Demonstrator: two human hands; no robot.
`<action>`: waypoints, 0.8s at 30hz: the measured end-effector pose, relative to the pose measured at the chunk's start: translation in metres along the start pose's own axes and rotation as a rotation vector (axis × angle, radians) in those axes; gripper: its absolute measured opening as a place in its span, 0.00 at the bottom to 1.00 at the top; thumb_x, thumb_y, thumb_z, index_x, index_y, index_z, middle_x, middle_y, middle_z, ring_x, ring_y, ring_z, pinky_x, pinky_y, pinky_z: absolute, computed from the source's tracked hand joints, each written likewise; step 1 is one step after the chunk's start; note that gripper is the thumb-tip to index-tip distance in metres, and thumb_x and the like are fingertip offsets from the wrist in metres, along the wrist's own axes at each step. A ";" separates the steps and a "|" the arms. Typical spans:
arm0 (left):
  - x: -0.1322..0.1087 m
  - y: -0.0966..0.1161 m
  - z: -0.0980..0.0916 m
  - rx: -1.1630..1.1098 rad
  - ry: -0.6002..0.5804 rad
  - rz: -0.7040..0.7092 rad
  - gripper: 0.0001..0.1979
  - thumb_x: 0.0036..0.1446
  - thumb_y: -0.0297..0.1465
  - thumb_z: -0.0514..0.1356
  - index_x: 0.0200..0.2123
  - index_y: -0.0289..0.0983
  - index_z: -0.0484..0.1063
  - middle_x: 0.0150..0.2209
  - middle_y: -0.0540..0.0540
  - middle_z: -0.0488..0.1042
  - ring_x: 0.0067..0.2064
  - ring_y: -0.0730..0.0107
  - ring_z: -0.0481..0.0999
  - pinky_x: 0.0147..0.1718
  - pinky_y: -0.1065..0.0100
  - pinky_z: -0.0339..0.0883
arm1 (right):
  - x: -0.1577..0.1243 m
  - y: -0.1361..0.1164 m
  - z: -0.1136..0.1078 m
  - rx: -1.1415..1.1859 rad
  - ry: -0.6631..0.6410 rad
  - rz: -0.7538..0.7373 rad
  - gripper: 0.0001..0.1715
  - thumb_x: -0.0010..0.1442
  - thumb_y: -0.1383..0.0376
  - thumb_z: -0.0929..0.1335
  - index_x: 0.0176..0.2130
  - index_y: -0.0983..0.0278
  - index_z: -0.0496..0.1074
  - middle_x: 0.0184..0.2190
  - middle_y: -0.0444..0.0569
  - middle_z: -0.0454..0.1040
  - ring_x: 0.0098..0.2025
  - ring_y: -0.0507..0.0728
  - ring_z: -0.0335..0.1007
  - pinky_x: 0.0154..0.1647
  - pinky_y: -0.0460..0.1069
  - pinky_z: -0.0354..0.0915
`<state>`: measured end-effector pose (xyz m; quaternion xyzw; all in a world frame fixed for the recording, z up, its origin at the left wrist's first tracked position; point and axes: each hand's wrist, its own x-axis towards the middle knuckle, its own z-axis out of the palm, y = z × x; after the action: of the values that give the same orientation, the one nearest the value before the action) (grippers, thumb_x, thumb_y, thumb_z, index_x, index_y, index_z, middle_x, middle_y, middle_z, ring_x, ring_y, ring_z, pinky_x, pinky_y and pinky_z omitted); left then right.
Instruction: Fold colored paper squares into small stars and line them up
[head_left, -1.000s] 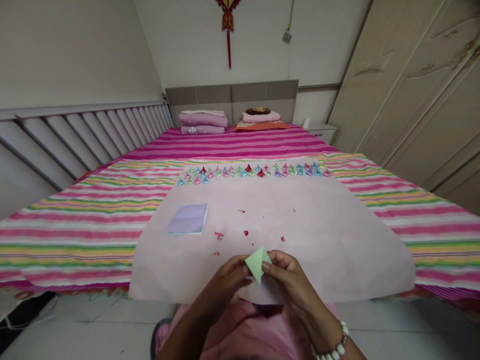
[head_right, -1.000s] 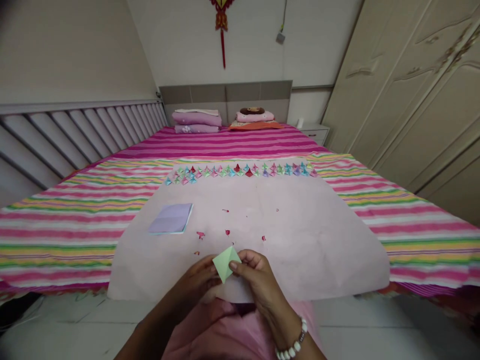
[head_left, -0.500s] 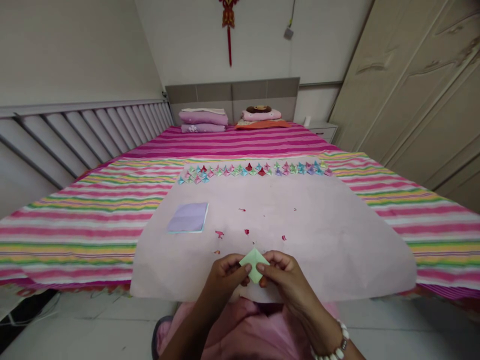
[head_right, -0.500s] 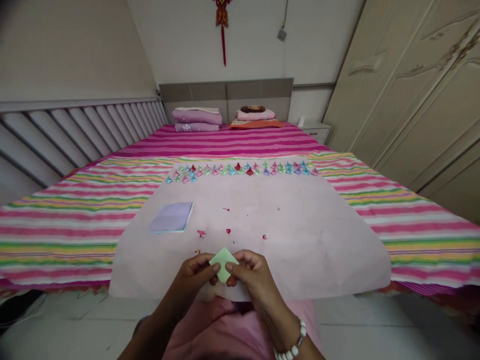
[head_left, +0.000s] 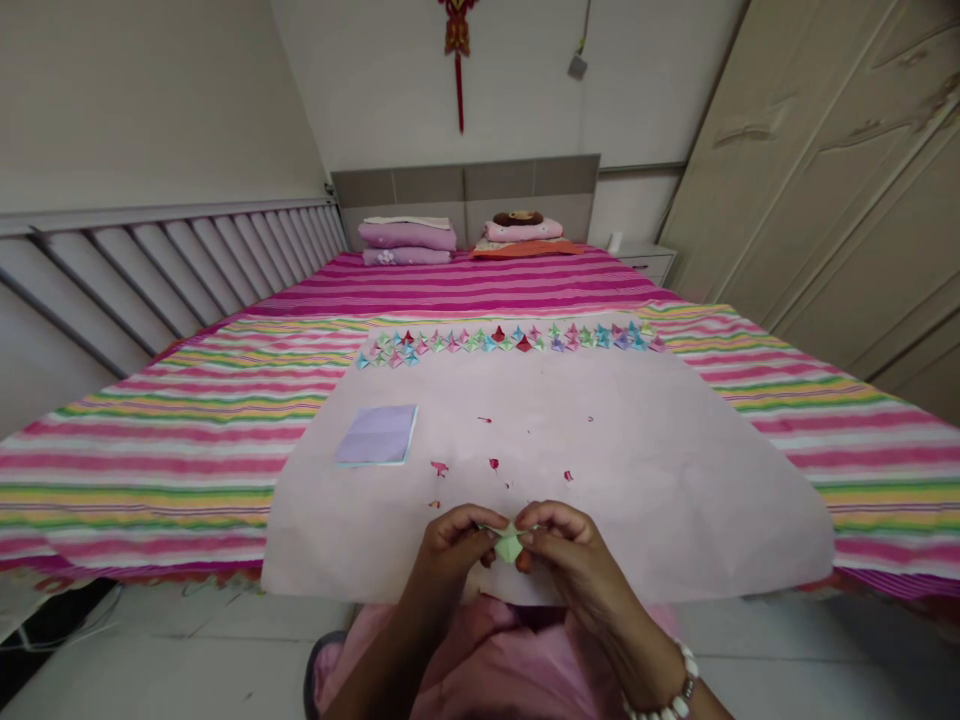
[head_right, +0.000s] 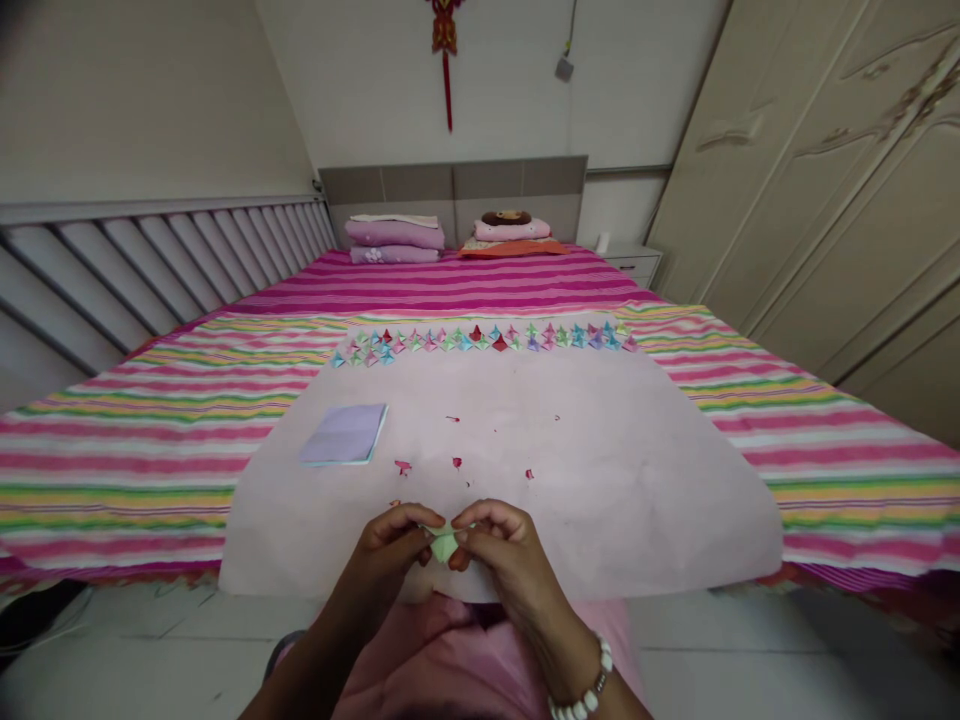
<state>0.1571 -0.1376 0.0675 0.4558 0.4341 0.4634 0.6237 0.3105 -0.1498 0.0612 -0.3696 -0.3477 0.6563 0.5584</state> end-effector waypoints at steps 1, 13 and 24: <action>-0.001 0.001 0.000 -0.003 -0.019 0.007 0.04 0.44 0.27 0.62 0.25 0.37 0.77 0.22 0.51 0.70 0.25 0.75 0.66 0.27 0.73 0.59 | 0.000 0.000 0.000 0.009 -0.002 -0.005 0.05 0.43 0.68 0.73 0.26 0.64 0.75 0.16 0.43 0.73 0.19 0.50 0.68 0.24 0.45 0.61; -0.004 0.009 0.002 0.231 -0.047 0.125 0.05 0.45 0.32 0.65 0.26 0.35 0.77 0.24 0.49 0.71 0.25 0.74 0.65 0.25 0.72 0.59 | 0.001 -0.001 -0.003 0.015 -0.067 -0.018 0.10 0.47 0.63 0.72 0.33 0.63 0.73 0.22 0.43 0.73 0.23 0.52 0.68 0.27 0.47 0.61; 0.001 -0.007 0.003 0.083 -0.009 -0.009 0.12 0.39 0.34 0.69 0.26 0.33 0.75 0.23 0.50 0.72 0.26 0.74 0.69 0.27 0.72 0.62 | 0.004 0.000 -0.002 -0.225 -0.002 -0.070 0.12 0.45 0.61 0.75 0.23 0.66 0.73 0.17 0.41 0.68 0.21 0.49 0.57 0.23 0.44 0.52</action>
<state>0.1614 -0.1380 0.0612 0.4814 0.4522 0.4402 0.6082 0.3122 -0.1461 0.0598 -0.4166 -0.4325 0.5936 0.5357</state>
